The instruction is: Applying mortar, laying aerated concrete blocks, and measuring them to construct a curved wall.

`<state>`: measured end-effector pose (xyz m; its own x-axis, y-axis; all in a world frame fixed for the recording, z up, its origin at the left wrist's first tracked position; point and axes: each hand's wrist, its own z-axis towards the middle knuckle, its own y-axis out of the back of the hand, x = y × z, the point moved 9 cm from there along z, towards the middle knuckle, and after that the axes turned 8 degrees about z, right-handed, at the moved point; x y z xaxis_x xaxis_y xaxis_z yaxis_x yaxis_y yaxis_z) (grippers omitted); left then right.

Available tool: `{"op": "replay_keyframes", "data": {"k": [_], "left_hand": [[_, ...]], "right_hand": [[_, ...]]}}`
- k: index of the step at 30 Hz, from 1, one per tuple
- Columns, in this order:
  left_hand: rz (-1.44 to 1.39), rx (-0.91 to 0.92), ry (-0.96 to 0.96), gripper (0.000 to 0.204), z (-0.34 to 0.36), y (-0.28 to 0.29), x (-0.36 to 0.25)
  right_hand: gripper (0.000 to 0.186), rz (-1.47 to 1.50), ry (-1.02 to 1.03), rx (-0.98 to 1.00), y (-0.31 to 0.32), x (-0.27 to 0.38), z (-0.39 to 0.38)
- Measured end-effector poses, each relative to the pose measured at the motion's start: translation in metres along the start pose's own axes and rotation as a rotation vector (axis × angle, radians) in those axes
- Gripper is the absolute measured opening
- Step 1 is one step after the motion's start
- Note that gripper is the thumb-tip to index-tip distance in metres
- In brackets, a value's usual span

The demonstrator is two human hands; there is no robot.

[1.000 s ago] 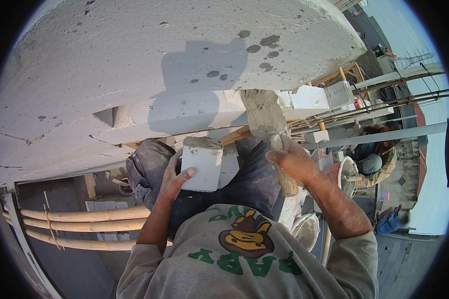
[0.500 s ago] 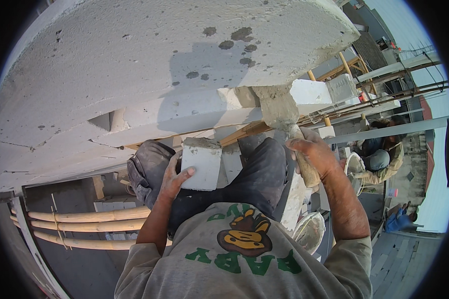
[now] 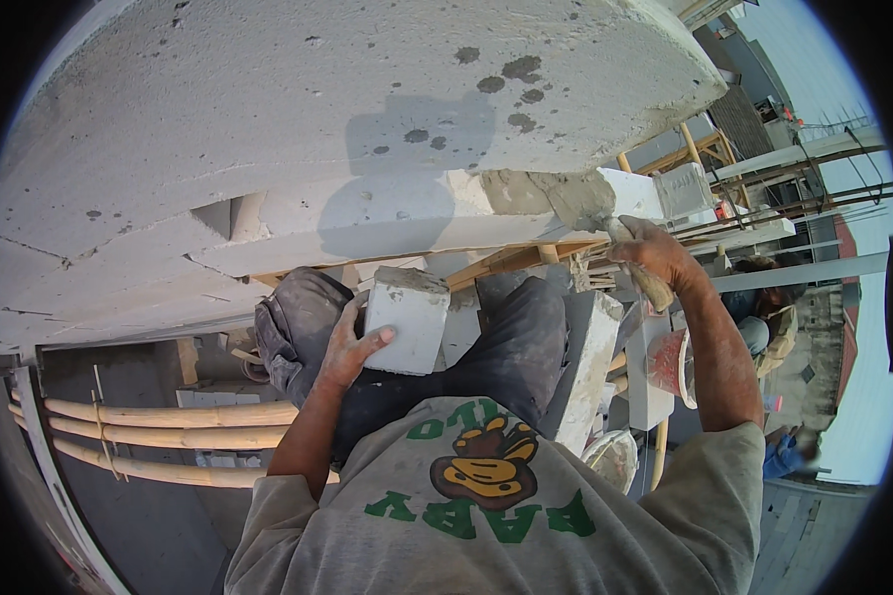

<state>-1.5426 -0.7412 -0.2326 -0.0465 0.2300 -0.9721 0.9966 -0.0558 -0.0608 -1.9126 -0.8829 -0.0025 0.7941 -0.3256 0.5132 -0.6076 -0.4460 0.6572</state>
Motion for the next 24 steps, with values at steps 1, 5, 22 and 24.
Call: {"op": "replay_keyframes", "data": {"k": [1,5,22,24], "left_hand": [[-0.011,0.0,0.017,0.097,0.0,0.0,0.001],[-0.014,-0.007,0.038,0.098,-0.002,0.002,0.003],[-0.034,-0.022,0.032,0.095,-0.003,0.002,0.002],[0.006,-0.011,0.045,0.094,-0.002,0.001,0.003]], "right_hand": [[0.049,-0.004,0.022,-0.03,-0.003,0.004,0.0],[0.047,-0.063,0.049,0.015,-0.032,0.019,-0.002],[0.033,0.73,0.015,0.233,-0.11,0.013,-0.024],[0.033,0.841,0.041,0.229,-0.115,0.001,-0.03]]}}
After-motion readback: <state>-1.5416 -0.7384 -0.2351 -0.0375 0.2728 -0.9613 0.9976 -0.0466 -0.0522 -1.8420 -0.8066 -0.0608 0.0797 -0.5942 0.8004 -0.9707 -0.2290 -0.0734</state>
